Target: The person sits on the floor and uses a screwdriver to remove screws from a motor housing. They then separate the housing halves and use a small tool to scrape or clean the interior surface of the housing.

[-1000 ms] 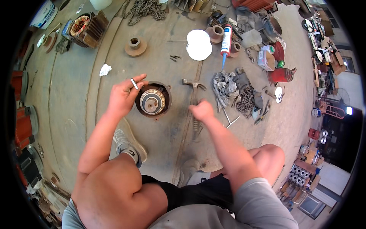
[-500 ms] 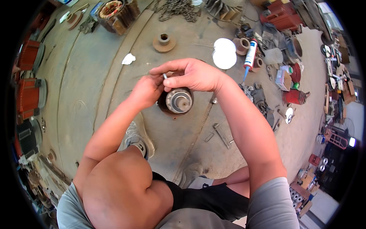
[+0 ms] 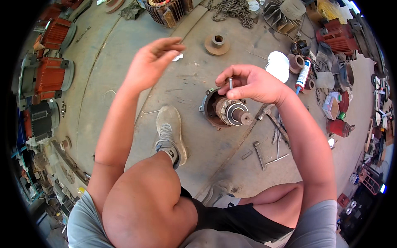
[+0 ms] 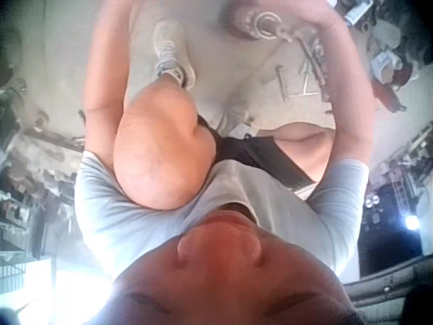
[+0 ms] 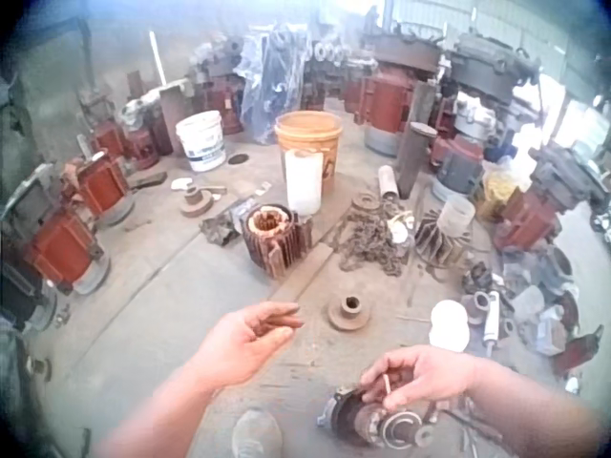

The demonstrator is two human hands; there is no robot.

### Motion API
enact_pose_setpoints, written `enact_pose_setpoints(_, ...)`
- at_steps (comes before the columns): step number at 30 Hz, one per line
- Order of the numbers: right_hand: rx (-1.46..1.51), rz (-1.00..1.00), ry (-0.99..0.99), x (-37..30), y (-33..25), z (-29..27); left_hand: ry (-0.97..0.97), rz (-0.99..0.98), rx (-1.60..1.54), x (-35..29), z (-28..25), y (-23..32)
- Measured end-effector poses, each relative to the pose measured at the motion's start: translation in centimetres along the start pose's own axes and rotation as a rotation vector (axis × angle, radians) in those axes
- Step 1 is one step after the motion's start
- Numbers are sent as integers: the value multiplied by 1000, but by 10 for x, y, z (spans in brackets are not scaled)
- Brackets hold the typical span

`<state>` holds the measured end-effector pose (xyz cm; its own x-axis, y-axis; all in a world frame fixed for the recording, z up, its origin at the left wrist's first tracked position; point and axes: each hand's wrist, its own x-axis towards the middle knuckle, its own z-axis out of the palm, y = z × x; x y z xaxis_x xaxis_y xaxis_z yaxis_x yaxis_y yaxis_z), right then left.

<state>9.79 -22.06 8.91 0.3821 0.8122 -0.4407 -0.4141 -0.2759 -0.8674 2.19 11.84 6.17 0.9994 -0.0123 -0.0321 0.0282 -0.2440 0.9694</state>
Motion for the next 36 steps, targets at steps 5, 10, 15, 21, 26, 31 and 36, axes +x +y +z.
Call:
enact_pose_setpoints(5, -161, -113, -114, 11, 12, -19, 258, -29, -50, -54, -40, 49)
enact_pose_setpoints(10, -260, -63, -100, 16, 9, 0, 275, -73, 80, -157, -57, 148)
enact_pose_setpoints(15, -159, -150, 2, 5, 20, -4, 286, -64, 228, -241, -80, 277)
enact_pose_setpoints(21, -157, -119, 141, -21, 21, -21, -23, 105, 337, -241, -38, 370)
enact_pose_setpoints(26, -552, -146, 238, -8, 16, 8, -53, 40, 163, -184, -5, 287)
enact_pose_setpoints(31, -526, 53, 293, -4, -4, 25, -251, -78, 546, -145, -42, 152)
enact_pose_setpoints(36, -432, 5, 586, -27, -23, 50, -809, -174, 960, -81, -64, 104)
